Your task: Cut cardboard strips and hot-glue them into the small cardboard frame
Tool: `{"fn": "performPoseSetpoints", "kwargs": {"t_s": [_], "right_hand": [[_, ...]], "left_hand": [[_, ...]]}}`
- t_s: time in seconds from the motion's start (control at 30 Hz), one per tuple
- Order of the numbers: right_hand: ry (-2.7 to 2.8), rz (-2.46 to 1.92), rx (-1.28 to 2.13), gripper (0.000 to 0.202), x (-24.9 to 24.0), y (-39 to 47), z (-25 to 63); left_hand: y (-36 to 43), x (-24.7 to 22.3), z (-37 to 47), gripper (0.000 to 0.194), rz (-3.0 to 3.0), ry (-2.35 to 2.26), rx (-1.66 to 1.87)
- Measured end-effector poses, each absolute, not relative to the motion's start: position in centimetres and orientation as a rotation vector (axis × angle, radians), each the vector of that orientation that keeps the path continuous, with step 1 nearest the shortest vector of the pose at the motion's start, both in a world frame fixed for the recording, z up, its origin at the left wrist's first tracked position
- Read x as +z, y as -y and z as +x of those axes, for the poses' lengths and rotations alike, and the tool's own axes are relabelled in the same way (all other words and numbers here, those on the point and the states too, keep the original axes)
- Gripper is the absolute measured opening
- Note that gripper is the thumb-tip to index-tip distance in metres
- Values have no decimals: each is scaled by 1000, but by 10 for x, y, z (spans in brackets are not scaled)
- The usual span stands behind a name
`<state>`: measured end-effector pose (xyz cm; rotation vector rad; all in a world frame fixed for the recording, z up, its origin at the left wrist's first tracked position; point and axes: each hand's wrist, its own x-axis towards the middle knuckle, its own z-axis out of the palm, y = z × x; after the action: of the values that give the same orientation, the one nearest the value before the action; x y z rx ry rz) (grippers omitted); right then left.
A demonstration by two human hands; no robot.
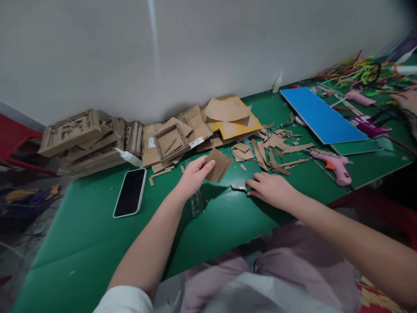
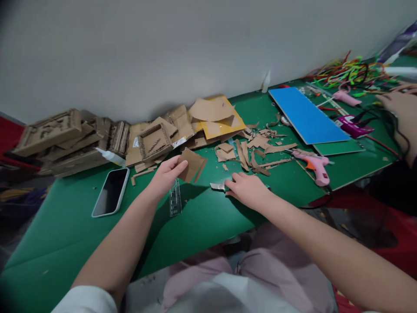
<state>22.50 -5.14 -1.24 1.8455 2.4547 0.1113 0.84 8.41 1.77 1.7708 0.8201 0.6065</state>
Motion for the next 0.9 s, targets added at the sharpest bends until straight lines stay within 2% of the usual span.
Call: {"fn": "performPoseSetpoints", "kwargs": {"t_s": [0.1, 0.2, 0.33, 0.43, 0.5, 0.63, 0.9], "right_hand": [[-2518, 1855, 30, 26, -8, 44, 219], [-2576, 2106, -179, 34, 4, 36, 214], [-2595, 2649, -941, 39, 26, 27, 206], [-2488, 2775, -1503, 37, 36, 20, 199], [-2415, 2791, -1692, 30, 38, 17, 195], [-2368, 2801, -1844, 25, 39, 17, 190], [-2318, 2840, -1963, 27, 31, 18, 192]], "left_hand": [[-81, 21, 10, 34, 1517, -757, 670], [-78, 25, 11, 35, 1453, -760, 685], [-73, 28, 12, 38, 1463, -753, 654], [-71, 29, 13, 41, 1486, -740, 618], [-70, 29, 13, 40, 1517, -742, 610], [-69, 28, 13, 37, 1536, -740, 642], [-78, 29, 9, 40, 1361, -785, 801]]}}
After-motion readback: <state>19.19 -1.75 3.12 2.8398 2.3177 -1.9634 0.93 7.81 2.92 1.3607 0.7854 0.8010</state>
